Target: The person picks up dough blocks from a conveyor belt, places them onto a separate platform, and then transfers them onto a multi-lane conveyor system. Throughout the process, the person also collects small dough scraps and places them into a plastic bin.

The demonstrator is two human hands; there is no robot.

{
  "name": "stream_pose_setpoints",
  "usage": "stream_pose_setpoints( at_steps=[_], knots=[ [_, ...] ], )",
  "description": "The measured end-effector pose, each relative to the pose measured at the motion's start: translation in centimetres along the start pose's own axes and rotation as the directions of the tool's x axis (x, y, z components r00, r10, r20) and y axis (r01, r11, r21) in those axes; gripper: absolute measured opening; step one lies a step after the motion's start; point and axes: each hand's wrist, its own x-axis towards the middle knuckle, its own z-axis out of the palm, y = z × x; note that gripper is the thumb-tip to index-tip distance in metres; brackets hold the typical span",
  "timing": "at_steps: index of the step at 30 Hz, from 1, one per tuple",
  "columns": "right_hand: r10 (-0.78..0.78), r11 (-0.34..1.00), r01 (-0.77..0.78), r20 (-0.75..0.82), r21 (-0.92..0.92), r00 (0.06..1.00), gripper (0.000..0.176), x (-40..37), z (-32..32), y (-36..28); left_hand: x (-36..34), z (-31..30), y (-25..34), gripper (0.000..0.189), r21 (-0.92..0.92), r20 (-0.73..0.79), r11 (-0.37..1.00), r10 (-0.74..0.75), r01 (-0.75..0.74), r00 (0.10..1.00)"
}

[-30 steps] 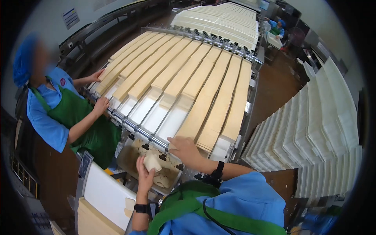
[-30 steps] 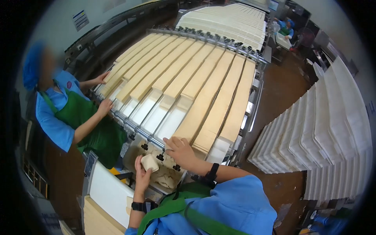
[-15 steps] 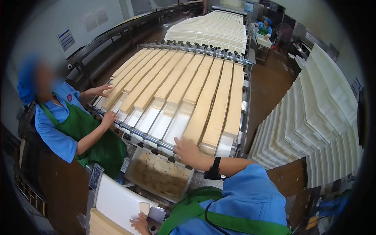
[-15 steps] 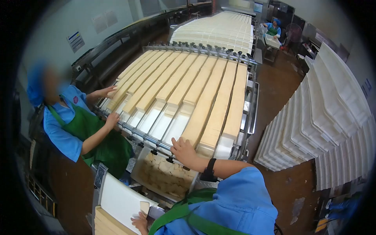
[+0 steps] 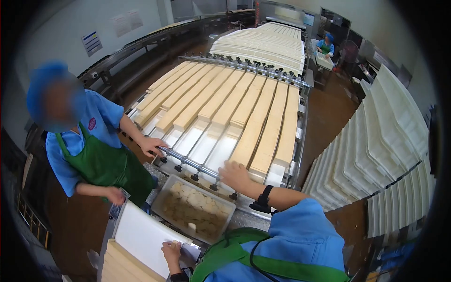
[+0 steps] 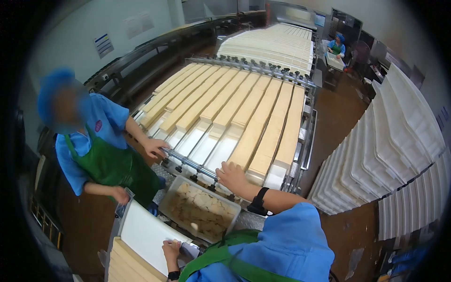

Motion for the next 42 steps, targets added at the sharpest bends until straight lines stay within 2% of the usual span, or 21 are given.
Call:
stream_pose_setpoints(
  at_steps=[3, 5, 6, 9, 13, 15, 19, 21, 24, 26, 27, 28, 29, 30, 32, 34, 36, 38, 40, 41, 42],
  knots=[
    [-0.015, 1.0, 0.015, -0.02, -0.006, 1.0, 0.044, -0.2, -0.1, 0.0, 1.0, -0.5, -0.6, 0.042, -0.055, 0.164, 0.997, 0.057, -0.049, 0.985],
    [-0.012, 1.0, 0.012, -0.014, 0.004, 1.0, 0.045, -0.2, -0.3, 0.1, 2.1, 1.4, -3.1, 0.038, -0.16, 0.132, 0.982, 0.119, -0.097, 0.984],
    [-0.001, 1.0, 0.001, -0.008, 0.017, 1.0, 0.045, -0.2, -0.4, 0.1, 1.9, 1.0, -2.5, 0.036, -0.21, 0.114, 0.97, 0.149, -0.122, 0.982],
    [0.01, 1.0, -0.01, 0.015, 0.022, 1.0, 0.047, -0.1, -0.6, 0.1, 1.0, -0.4, -0.2, 0.033, -0.1, 0.106, 0.984, 0.158, -0.148, 0.982],
    [0.041, 0.999, -0.04, -0.048, 0.009, 0.998, 0.055, -0.1, -1.1, -0.1, 1.1, -0.4, 0.7, 0.032, -0.08, 0.115, 0.985, 0.162, -0.153, 0.98],
    [0.073, 0.997, -0.073, -0.015, 0.009, 0.997, 0.061, 0.1, -1.5, -0.1, 1.6, -0.2, 1.0, 0.032, -0.043, 0.118, 0.979, 0.201, -0.197, 0.973],
    [0.099, 0.995, -0.099, -0.004, 0.002, 0.995, 0.065, -0.1, -0.7, 0.0, 1.7, -0.8, 3.1, 0.03, -0.116, 0.179, 0.974, 0.212, -0.193, 0.961],
    [0.129, 0.992, -0.129, 0.043, -0.001, 0.991, 0.064, 0.0, -1.0, -0.2, 1.9, -0.6, 4.3, 0.027, -0.151, 0.177, 0.96, 0.26, -0.235, 0.949],
    [0.156, 0.988, -0.156, 0.067, -0.018, 0.985, 0.063, 0.3, -1.1, -0.3, 2.7, 0.1, 5.4, 0.027, -0.247, 0.068, 0.907, 0.367, -0.341, 0.928],
    [0.161, 0.987, -0.159, 0.059, -0.035, 0.985, 0.064, 0.2, -1.0, -0.3, 3.0, 0.7, 5.7, 0.037, -0.316, -0.028, 0.866, 0.399, -0.387, 0.916],
    [0.157, 0.987, -0.155, 0.047, -0.044, 0.986, 0.065, 0.2, -0.9, -0.3, 3.1, 1.1, 5.3, 0.051, -0.299, -0.038, 0.881, 0.372, -0.366, 0.927],
    [0.15, 0.988, -0.148, 0.039, -0.052, 0.988, 0.065, 0.3, -0.7, -0.2, 2.6, 1.3, 4.8, 0.066, -0.127, -0.016, 0.949, 0.288, -0.288, 0.957],
    [0.171, 0.985, -0.166, 0.109, -0.051, 0.979, 0.067, 0.4, -0.6, -0.1, 1.8, 0.8, 5.3, 0.071, -0.001, 0.056, 0.986, 0.168, -0.169, 0.984],
    [0.158, 0.986, -0.155, 0.066, -0.058, 0.985, 0.068, 0.4, 0.0, 0.2, 1.0, 0.2, 5.6, 0.077, 0.135, 0.123, 0.99, 0.029, -0.045, 0.992],
    [0.134, 0.987, -0.133, 0.002, -0.085, 0.991, 0.07, 0.3, 0.9, 0.5, 0.7, 0.9, 4.6, 0.084, 0.183, 0.288, 0.982, -0.104, 0.052, 0.952],
    [0.143, 0.987, -0.143, -0.006, -0.07, 0.99, 0.065, 0.5, 0.3, 0.2, -0.5, 0.6, 5.0, 0.068, 0.17, 0.201, 0.981, 0.059, -0.094, 0.978],
    [0.141, 0.989, -0.142, -0.031, -0.046, 0.99, 0.061, 0.5, 0.2, 0.0, 1.2, 3.4, 2.4, 0.042, 0.066, 0.121, 0.99, 0.118, -0.127, 0.986],
    [0.143, 0.988, -0.146, -0.059, -0.042, 0.988, 0.06, 0.5, 0.4, 0.5, 1.7, 3.3, 1.8, 0.021, -0.048, 0.084, 0.978, 0.205, -0.201, 0.975],
    [0.146, 0.983, -0.159, -0.134, -0.089, 0.98, 0.059, 0.8, 0.3, 0.7, 1.8, 3.4, 1.9, 0.017, -0.09, 0.078, 0.973, 0.219, -0.212, 0.973],
    [0.214, 0.972, -0.214, -0.012, -0.099, 0.977, 0.059, 0.6, 1.0, 0.8, 1.8, 3.6, 2.2, 0.015, -0.112, 0.071, 0.969, 0.23, -0.221, 0.971],
    [0.24, 0.963, -0.232, 0.042, -0.14, 0.97, 0.06, 0.4, 2.0, 0.8, 1.9, 3.3, 2.9, 0.017, -0.168, 0.052, 0.952, 0.268, -0.256, 0.962]
  ],
)
